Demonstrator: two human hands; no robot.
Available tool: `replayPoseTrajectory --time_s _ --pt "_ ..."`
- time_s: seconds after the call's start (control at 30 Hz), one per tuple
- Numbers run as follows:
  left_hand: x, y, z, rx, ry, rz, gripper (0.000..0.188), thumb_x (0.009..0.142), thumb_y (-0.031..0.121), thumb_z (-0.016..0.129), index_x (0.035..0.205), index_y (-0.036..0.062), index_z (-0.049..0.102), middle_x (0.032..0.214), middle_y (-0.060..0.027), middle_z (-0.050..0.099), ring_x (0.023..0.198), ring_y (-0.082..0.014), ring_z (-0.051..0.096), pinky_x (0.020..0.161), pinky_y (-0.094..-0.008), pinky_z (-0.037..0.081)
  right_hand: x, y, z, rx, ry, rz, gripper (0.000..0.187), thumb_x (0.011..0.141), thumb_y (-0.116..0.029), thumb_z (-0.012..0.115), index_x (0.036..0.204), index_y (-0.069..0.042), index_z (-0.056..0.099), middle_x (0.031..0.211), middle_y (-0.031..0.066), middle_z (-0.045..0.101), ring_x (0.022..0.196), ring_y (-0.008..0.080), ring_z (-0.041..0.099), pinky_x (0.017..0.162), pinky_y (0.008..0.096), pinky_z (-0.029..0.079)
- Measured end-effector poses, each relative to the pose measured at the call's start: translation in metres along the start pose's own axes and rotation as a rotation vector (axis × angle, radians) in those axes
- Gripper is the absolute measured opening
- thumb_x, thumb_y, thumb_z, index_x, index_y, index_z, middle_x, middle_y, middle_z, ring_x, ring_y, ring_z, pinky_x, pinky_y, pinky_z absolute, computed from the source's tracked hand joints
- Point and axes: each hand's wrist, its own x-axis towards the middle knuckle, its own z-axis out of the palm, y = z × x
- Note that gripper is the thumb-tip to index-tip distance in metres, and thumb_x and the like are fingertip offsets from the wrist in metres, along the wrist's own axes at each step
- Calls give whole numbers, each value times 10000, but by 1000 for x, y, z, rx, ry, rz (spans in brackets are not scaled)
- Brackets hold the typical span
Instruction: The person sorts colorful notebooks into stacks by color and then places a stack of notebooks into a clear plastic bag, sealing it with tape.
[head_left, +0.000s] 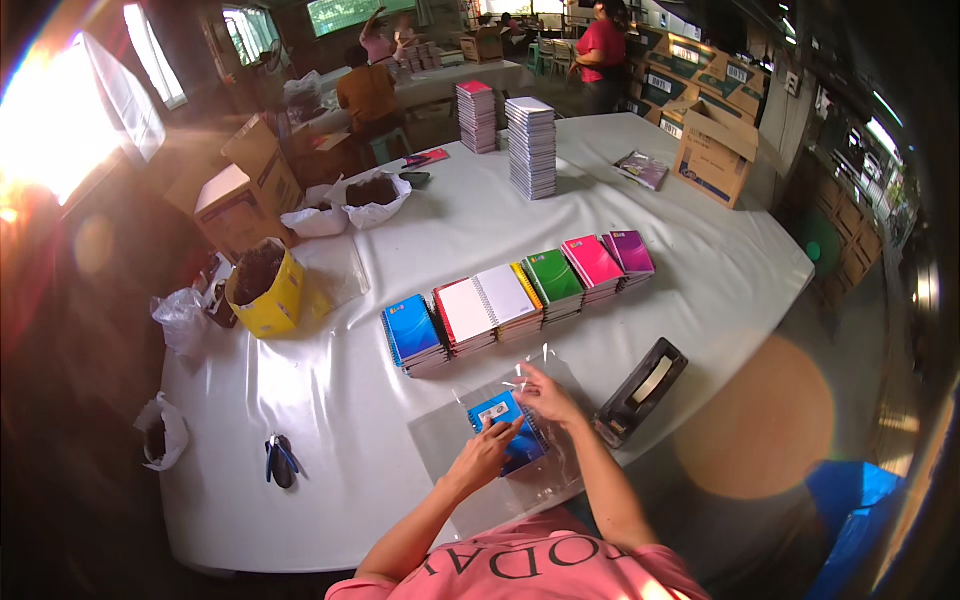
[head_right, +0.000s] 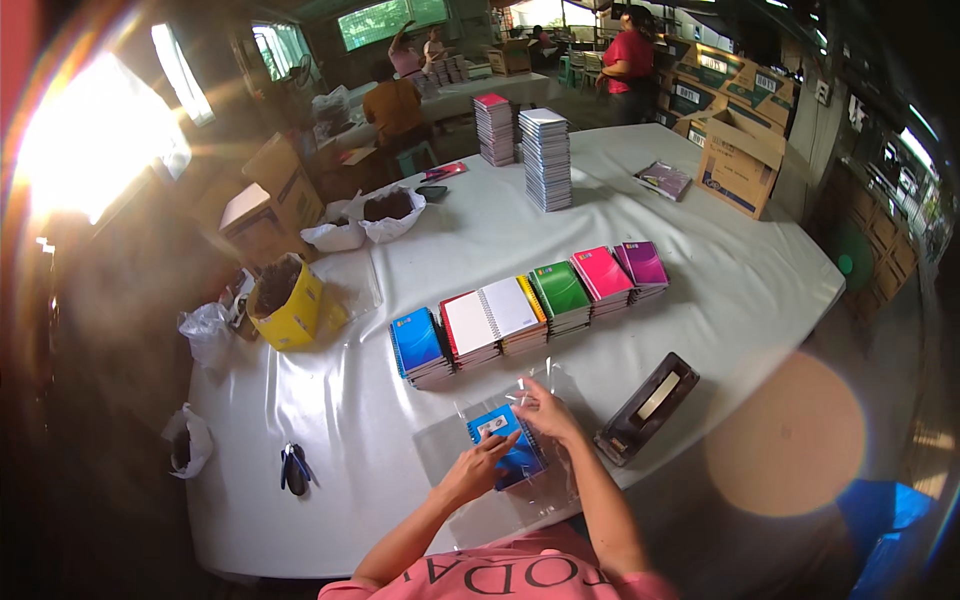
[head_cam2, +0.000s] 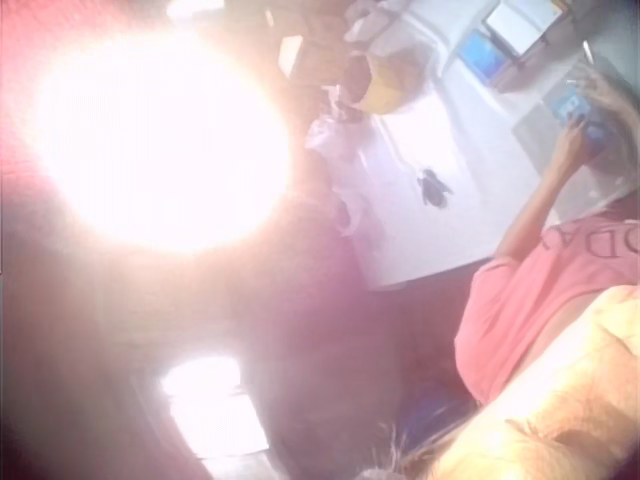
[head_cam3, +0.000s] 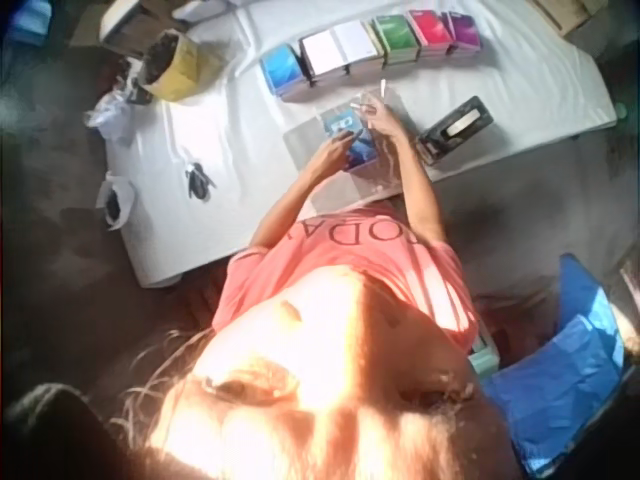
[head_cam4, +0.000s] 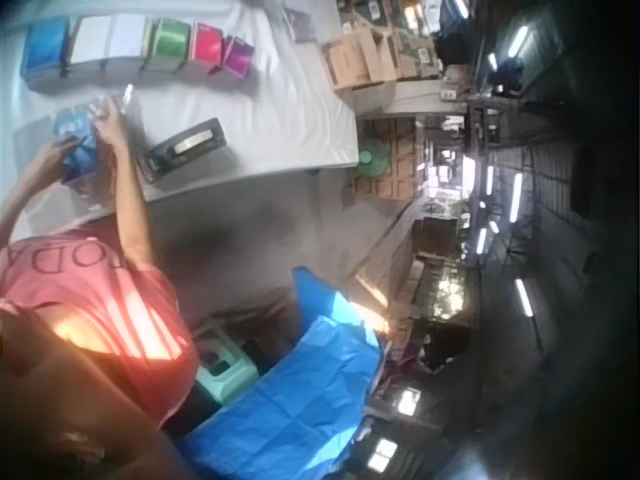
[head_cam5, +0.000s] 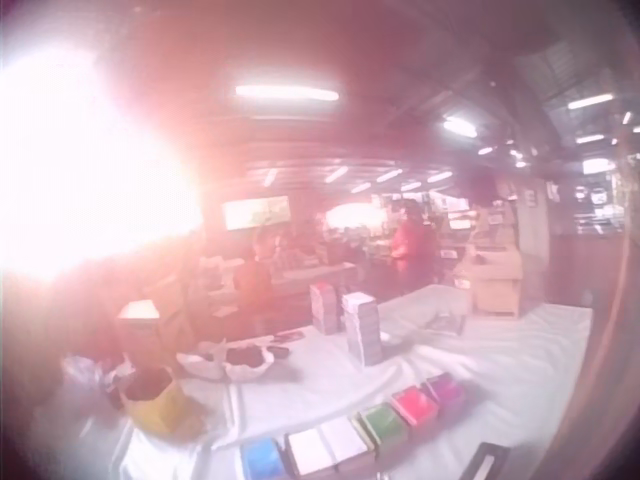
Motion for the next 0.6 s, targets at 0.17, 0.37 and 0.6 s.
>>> replayPoseTrajectory --time_s 0.17,0.37,0.6 --pt "-2 -3 5 18 40 18 657 744 54 657 1346 153 412 1236 -90 510 1106 -336 515 850 -413 505 29 -8 -12 -94 -171 133 366 740 -74 743 1079 -51 608 958 53 629 842 107 576 734 244 457" --pt "-2 0 4 -3 80 50 615 734 27 656 1302 126 444 1226 -76 497 1115 -306 503 808 -389 527 48 -55 14 414 -51 66 290 715 5 704 990 -65 645 1167 61 560 967 139 573 743 267 481" --pt "-8 -1 5 -23 122 38 612 740 30 652 1306 105 433 1225 -80 485 1110 -307 504 805 -386 526 -6 -131 -1 -807 -392 -592 552 664 113 491 1129 -164 599 1396 36 412 1163 289 504 818 316 485"
